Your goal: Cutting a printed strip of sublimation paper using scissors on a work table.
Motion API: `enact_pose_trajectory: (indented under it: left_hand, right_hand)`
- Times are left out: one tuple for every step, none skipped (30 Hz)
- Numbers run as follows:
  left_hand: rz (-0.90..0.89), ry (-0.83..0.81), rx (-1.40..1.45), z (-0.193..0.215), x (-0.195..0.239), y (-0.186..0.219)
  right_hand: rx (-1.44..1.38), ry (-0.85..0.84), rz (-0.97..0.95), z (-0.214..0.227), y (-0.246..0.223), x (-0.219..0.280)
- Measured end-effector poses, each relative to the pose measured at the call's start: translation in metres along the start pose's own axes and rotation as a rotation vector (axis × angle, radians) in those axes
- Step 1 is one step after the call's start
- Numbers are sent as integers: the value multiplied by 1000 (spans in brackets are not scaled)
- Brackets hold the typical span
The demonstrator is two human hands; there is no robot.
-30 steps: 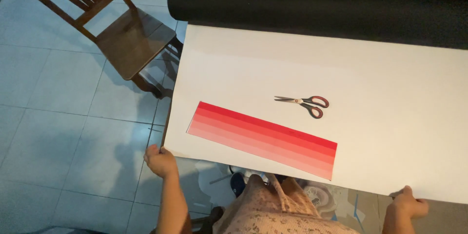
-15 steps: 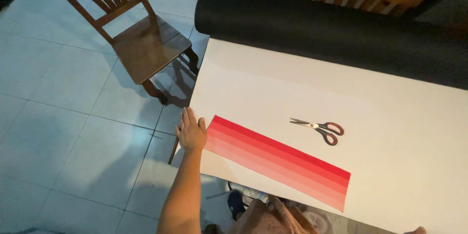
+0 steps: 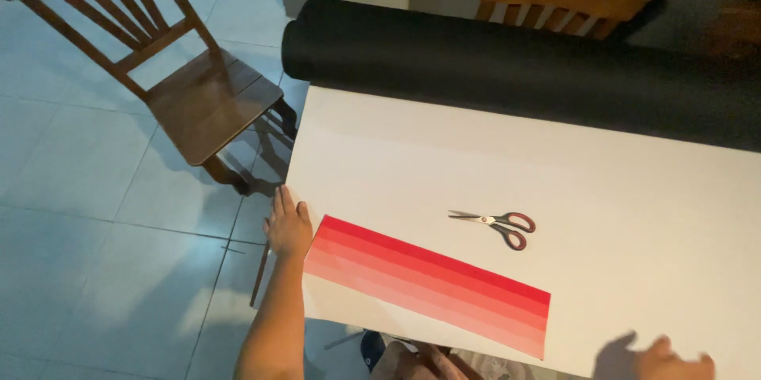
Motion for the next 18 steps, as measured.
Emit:
enact_pose_trajectory:
  left_hand:
    - [-18,47,-14,2,0,2]
    - [-36,94,-27,4,1,4]
    - [-41,91,-19,8,-1,7]
    - [-41,81,-31,9,1,8]
    - [-42,70,-42,10,2,9]
    - [-43,68,-36,14,6,14]
    - [-27,34,-31,17,8,17]
    - [-7,6,-28,23,10,16]
    - [-4,9,-22,18,9,17]
    - [-11,25,-27,16,8,15]
    - [-18,41,-32,14,6,11]
    - [-10,47,-30,17,8,14]
    - [-9,31,-44,19,10,17]
    - [-11,13,-60,21,10,18]
    - [-5,16,-58,7,6,10]
    - [-52,100,-82,-2,0,8]
    - [-98,185,-106,-11,-7,5]
    - [-103,193,-108,-30,-8,0]
  right_hand:
    - [-9,52,37,-20,-31,-30]
    - [-18,105,74,-37,-68,-55]
    - [-11,112,75,-43,-104,-71]
    - [-181,-105,44,-64,-136,-87]
    - [-353,-323,16,-87,-172,-98]
    - [-347,-319,19,-83,-205,-104]
    - [-374,-343,191,-78,-254,-107]
    - [-404,-366,368,-75,-306,-107]
    - [-404,-363,374,-64,-335,-101]
    - [-472,-447,414,-57,-370,-89]
    - [-539,-532,454,-49,-407,-75]
    - [-542,-533,463,-42,-431,-60]
    - [-568,-619,497,-39,-459,-39]
    - [-591,-705,526,-34,-488,-16]
    - [-593,-706,532,-41,-503,-1]
    - [-579,-725,500,-52,-516,15]
    - [-564,-743,468,-64,-531,30]
    - [-570,-736,466,-72,-538,41]
Point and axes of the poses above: each hand's wrist, its own x-axis away from the middle knuckle, its own z-axis out of the back of the hand, y = z × x, the point moved 8 cm from there along -x, towards the middle knuckle
